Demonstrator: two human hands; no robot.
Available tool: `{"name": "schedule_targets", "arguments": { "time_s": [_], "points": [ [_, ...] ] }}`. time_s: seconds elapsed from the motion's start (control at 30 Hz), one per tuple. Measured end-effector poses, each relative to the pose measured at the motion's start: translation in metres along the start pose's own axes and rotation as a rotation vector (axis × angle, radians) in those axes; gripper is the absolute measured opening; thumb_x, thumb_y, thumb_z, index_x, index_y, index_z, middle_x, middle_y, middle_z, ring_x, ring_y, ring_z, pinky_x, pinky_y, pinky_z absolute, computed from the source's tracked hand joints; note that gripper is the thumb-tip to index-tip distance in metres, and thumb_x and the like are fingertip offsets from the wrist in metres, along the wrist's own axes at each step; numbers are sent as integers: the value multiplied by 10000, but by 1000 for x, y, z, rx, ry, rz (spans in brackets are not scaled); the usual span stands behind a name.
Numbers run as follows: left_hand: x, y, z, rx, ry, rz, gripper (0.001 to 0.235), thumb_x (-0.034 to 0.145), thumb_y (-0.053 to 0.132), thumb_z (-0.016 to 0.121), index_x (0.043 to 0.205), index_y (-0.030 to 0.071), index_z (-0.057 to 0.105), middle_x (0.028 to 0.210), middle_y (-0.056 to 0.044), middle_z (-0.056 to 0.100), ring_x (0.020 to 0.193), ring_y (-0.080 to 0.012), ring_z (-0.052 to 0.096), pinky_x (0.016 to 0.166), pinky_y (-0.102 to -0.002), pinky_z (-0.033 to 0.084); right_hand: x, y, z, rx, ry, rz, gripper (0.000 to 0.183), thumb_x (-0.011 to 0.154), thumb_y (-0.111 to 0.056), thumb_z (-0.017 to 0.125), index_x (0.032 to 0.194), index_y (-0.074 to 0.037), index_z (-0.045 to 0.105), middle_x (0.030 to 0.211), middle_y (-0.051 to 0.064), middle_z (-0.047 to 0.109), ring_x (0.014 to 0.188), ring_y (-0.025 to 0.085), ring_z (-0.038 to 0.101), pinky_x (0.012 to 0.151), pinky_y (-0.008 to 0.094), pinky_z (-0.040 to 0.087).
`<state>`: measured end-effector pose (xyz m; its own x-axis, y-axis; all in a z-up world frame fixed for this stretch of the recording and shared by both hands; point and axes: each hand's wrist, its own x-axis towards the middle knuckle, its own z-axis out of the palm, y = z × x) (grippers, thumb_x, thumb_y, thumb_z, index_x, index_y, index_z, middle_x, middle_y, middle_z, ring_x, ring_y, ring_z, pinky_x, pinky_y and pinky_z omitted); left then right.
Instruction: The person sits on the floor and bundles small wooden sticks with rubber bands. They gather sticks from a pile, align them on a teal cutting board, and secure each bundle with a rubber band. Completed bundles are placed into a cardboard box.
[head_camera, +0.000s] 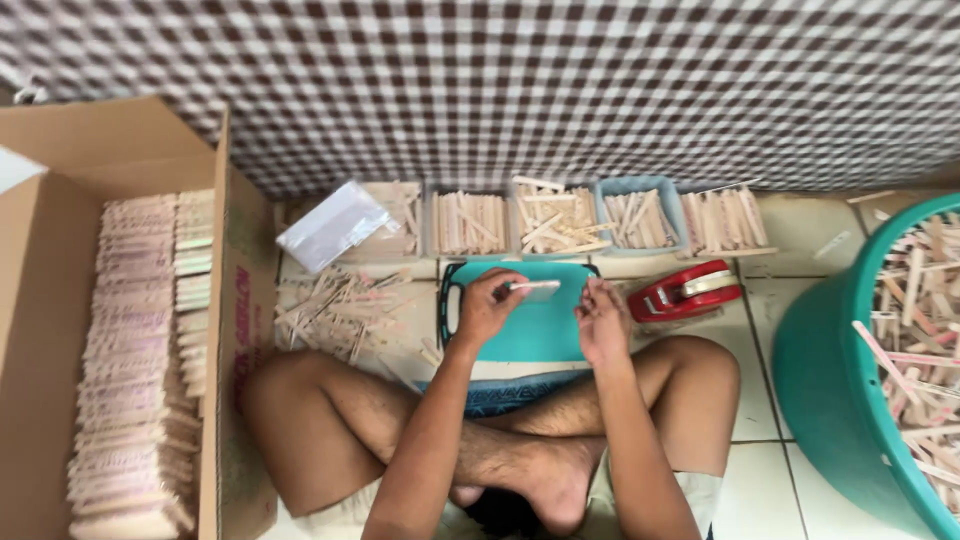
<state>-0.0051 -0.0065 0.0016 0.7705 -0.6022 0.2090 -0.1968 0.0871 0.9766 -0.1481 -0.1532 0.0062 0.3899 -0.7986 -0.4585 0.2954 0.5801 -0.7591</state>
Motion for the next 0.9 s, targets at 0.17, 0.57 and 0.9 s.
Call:
{"name": "schedule_targets", "arguments": {
  "time_s": [0.17,0.57,0.9],
  "points": [
    [-1,17,3,15,0,135,143,853,94,819,990,123,794,910,-50,725,624,-134,630,567,-264,545,-31,11,21,-267,-308,-170,31,957,-63,723,946,-73,695,757,24,554,678,82,460,601,203,376],
    [-6,35,2,-2,-73,170,165,835,21,801,984,90,778,929,-52,747,599,-141,584,569,-282,510,-33,24,26,-417,-238,-247,21,905,-43,757,910,-32,740,685,64,612,582,40,461,480,161,358],
    [-7,36,-1,29,-94,170,158,847,41,799,993,92,763,910,-56,744,597,-163,592,568,-294,504,-31,21,34,-427,-160,-79,138,888,-138,815,809,-69,724,625,50,596,534,61,472,443,189,330]
  ]
}}
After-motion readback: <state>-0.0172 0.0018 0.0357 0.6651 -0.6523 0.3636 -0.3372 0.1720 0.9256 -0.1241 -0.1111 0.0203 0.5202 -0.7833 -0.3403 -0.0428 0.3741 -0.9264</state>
